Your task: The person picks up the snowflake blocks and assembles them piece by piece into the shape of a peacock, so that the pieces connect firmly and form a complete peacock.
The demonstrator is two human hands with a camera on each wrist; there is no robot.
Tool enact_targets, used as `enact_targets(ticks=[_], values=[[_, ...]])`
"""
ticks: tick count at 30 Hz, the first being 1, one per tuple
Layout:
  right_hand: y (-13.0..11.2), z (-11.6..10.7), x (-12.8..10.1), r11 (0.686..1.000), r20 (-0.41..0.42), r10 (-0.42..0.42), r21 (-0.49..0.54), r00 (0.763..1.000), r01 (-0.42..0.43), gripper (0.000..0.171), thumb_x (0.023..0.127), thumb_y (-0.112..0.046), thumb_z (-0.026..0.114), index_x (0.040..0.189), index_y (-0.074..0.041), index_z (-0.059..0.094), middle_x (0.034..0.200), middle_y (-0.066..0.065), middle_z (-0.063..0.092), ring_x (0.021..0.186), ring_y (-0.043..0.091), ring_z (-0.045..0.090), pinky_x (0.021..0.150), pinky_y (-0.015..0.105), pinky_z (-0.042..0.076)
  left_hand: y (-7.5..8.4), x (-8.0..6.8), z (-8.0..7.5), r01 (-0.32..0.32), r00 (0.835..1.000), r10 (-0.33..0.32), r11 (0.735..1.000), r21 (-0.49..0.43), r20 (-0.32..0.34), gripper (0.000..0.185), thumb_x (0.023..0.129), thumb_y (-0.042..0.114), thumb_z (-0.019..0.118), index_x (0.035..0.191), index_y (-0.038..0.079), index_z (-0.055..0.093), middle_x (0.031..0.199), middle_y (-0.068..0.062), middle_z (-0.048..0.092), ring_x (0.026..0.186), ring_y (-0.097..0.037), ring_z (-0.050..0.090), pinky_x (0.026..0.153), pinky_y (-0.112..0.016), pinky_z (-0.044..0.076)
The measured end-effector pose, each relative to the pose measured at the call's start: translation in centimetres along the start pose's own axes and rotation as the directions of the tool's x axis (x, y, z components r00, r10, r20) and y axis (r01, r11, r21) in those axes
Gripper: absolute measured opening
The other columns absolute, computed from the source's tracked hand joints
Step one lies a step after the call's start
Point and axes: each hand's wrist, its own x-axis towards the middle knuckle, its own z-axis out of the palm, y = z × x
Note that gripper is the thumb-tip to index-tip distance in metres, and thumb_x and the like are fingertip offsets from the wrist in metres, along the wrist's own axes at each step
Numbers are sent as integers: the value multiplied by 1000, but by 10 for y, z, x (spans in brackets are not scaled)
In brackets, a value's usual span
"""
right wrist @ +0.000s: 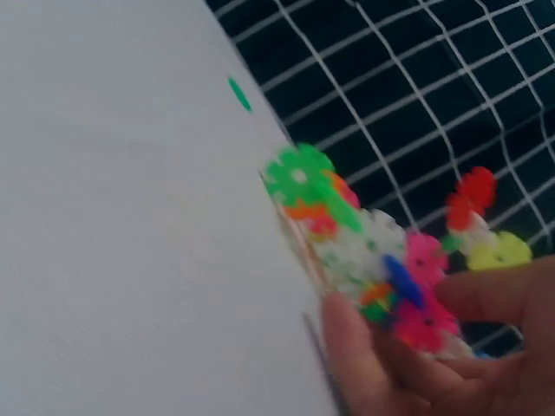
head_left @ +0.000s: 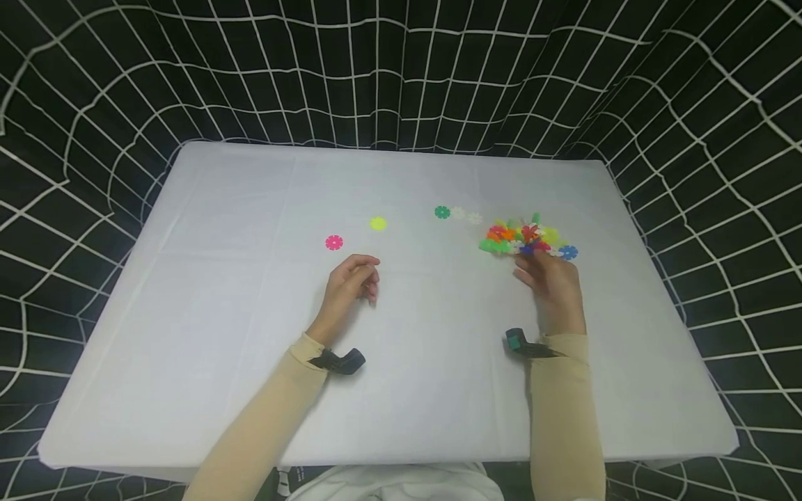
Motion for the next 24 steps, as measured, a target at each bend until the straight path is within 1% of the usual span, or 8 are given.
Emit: enact_targets(ticks=[3, 5, 12, 15, 17, 20, 22, 24], values=[[-7, -8, -4, 988, 3, 15, -151, 1000, -14, 51, 102, -30, 61, 144, -4, 47, 116, 1, 69, 103, 12, 72, 88, 27, 60, 1, 0, 0, -1, 1000, 1, 1000, -11, 4, 31, 103, 9, 48, 127, -11, 53, 87, -4, 58, 69, -9, 56, 61, -21, 54], [-10, -15, -7, 981, 17, 21, -194, 1000, -18, 52, 104, -30, 58, 146, -3, 44, 113, 0, 71, 101, 12, 72, 86, 27, 61, 1, 0, 0, -2, 1000, 3, 1000, -13, 3, 31, 103, 9, 48, 127, -11, 53, 87, -5, 58, 69, -9, 56, 60, -21, 54], [-13, -35, -11, 996, 53, 26, -85, 998, -21, 52, 106, -26, 54, 147, -1, 37, 110, 3, 75, 100, 16, 74, 86, 32, 62, 2, 0, -3, -6, 1000, 6, 1000, -4, 6, 31, 104, 10, 48, 126, -11, 53, 87, -3, 58, 69, -10, 56, 61, -21, 54], [-20, -36, -17, 992, -72, -22, -123, 997, 13, 53, 106, -26, 51, 153, -5, 35, 106, -1, 74, 94, 13, 71, 80, 26, 62, 1, 1, -3, 3, 1000, -3, 1000, -12, 9, 32, 104, 11, 49, 126, -11, 53, 87, -3, 59, 69, -10, 57, 61, -21, 54], [-28, -31, -23, 977, -191, -95, -205, 977, 55, 53, 106, -28, 50, 154, -11, 37, 102, -7, 71, 89, 9, 68, 73, 20, 61, 1, 1, -3, 5, 1000, -5, 1000, -15, 7, 31, 104, 11, 49, 125, -11, 54, 87, -4, 59, 69, -10, 57, 61, -21, 54], [-46, -17, -35, 920, -296, -253, -368, 921, 134, 46, 106, -31, 48, 150, -18, 46, 100, -13, 67, 86, 7, 63, 68, 13, 55, 1, 1, -1, 11, 1000, -11, 1000, -17, 4, 31, 104, 11, 49, 124, -11, 54, 88, -6, 58, 69, -10, 56, 61, -21, 54], [-56, -4, -43, 863, -255, -361, -456, 897, 218, 40, 106, -31, 48, 144, -20, 53, 102, -13, 67, 87, 8, 63, 70, 12, 55, 2, 0, -1, 10, 1000, -10, 1000, -13, 1, 30, 103, 11, 49, 124, -11, 55, 88, -7, 58, 69, -11, 56, 60, -21, 54], [-66, 12, -50, 784, -146, -438, -545, 887, 297, 38, 106, -32, 48, 141, -19, 56, 105, -11, 68, 89, 7, 64, 73, 13, 56, 1, 0, 0, 14, 1000, -14, 1000, -13, 4, 30, 104, 11, 49, 123, -11, 55, 88, -8, 58, 69, -11, 56, 60, -21, 54]])
